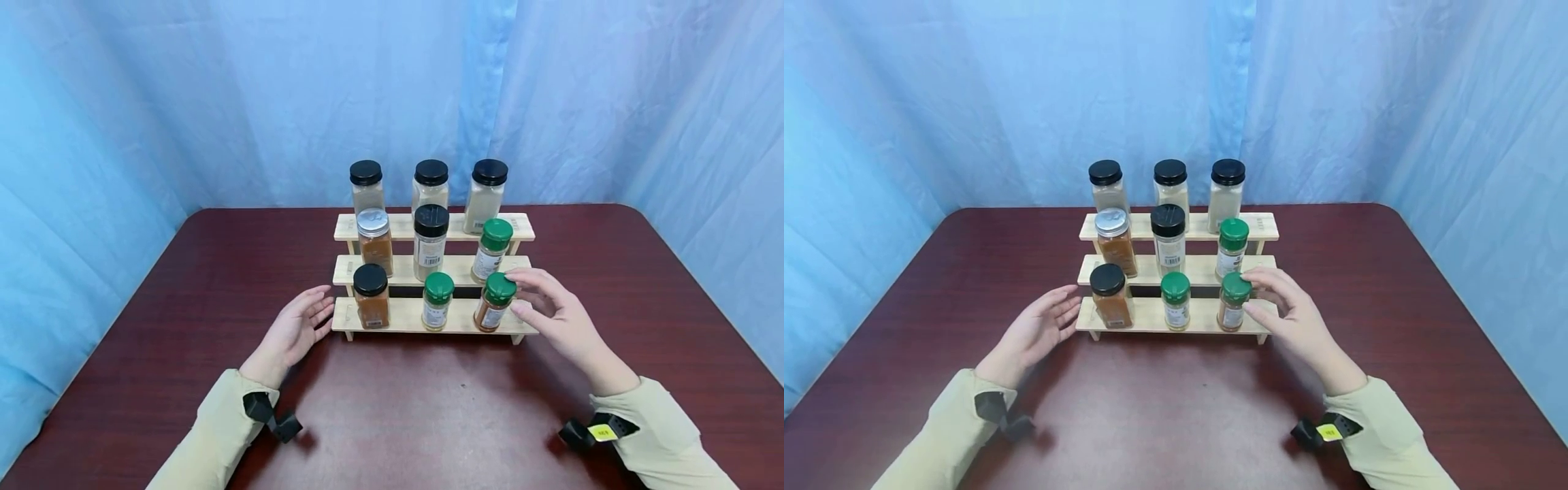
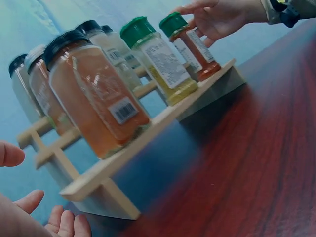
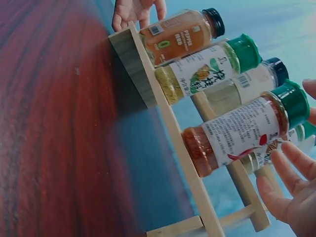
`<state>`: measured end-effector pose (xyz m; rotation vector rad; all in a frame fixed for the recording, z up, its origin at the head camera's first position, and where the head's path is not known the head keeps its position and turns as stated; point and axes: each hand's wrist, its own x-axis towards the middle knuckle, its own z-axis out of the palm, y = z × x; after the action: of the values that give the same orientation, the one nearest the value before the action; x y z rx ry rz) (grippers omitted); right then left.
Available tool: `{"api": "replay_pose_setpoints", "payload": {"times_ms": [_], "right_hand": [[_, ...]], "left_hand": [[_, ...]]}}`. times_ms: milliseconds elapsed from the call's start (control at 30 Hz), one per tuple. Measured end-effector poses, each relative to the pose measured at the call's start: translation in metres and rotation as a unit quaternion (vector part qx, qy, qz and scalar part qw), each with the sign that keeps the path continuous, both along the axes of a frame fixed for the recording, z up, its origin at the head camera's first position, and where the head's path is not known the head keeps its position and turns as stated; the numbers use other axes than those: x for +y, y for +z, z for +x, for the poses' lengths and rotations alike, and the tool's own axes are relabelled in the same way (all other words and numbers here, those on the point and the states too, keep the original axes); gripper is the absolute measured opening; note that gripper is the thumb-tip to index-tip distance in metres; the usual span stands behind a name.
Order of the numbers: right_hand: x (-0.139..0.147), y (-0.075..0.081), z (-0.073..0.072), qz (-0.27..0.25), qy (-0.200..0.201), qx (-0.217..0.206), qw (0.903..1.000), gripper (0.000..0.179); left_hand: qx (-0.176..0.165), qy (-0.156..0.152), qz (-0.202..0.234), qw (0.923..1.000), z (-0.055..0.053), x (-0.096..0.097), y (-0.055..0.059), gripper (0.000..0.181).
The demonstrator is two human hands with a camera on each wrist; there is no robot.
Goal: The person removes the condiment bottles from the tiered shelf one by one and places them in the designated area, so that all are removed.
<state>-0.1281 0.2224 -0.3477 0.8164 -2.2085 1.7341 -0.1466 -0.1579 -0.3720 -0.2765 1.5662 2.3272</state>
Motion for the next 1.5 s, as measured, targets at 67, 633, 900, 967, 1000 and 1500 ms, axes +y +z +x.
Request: {"api": "replay_pose_setpoints", "payload": {"times_ms": [67,633,900,967,1000,1500], "right_hand": [[-0.002,-0.002,0.0,-0.001,0.003,-0.004,1.0,0.048],[-0.012,-0.016,-0.003,0.082,-0.052,-0.027,0.9949,0.064],[-0.015,-0.02,0.001,0.082,-0.047,-0.011,0.9954,0.066],[-0.015,-0.019,0.001,0.084,-0.052,-0.013,0.995,0.067],[-0.015,-0.019,0.0,0.085,-0.055,-0.014,0.9948,0.067],[-0.016,-0.02,-0.002,0.053,-0.073,0.019,0.9957,0.066]], "left_hand": [[-0.003,-0.01,-0.002,0.9999,-0.001,0.002,-0.004,0.026],[0.036,-0.005,0.009,0.9993,-0.01,0.008,-0.034,0.045],[0.037,0.001,0.001,0.9993,-0.007,0.007,-0.042,0.037],[0.043,0.003,0.003,0.9991,-0.007,0.008,-0.042,0.035],[0.045,0.004,0.005,0.999,-0.007,0.008,-0.042,0.035],[0.055,0.008,-0.001,0.9985,-0.009,0.009,-0.041,0.032]]}}
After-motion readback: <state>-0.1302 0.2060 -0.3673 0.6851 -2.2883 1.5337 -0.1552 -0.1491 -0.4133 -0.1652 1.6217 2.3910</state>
